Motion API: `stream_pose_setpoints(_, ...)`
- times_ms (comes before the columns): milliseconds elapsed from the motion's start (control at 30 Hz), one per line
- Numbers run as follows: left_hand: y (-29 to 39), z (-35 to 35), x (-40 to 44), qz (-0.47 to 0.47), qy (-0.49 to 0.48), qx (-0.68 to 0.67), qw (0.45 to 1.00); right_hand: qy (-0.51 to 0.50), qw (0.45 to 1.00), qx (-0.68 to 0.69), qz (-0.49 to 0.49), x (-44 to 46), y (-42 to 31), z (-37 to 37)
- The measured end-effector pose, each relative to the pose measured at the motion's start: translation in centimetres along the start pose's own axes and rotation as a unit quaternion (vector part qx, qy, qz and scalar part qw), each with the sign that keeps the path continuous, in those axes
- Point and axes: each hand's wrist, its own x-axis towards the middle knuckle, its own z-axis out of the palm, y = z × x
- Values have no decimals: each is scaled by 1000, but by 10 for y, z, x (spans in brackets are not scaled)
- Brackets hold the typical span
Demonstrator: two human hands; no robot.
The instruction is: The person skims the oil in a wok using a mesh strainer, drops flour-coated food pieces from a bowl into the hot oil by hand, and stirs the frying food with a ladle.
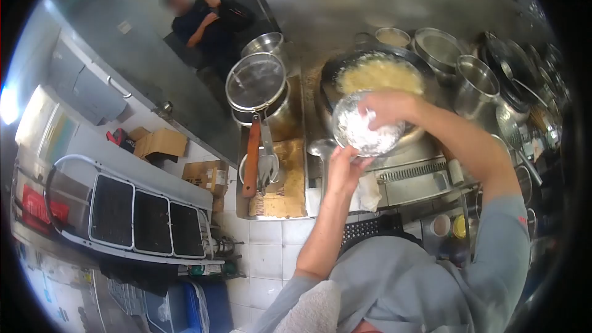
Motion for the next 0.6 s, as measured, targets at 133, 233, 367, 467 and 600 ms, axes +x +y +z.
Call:
stream_pose_setpoints(133, 6, 9, 0, 9, 20, 14, 1000, 214, 974, -24, -72, -4, 5, -13)
stream_pose_setpoints(233, 5, 7, 4, 22, 21, 17, 999, 169, 980, -39, -95, -2, 12, 22)
stream_pose_setpoints(367, 2, 3, 7, 26, 26, 27, 999, 126, 990, 57, -24, -3, 10, 14)
stream_pose_setpoints(467, 6, 2, 7, 25, 24, 23, 999, 150, 984, 81, -45, -7, 8, 15)
stream_pose_setpoints(600, 9, -2, 11, 25, 24, 34, 999, 240, 969, 43, -36, -9, 0, 8)
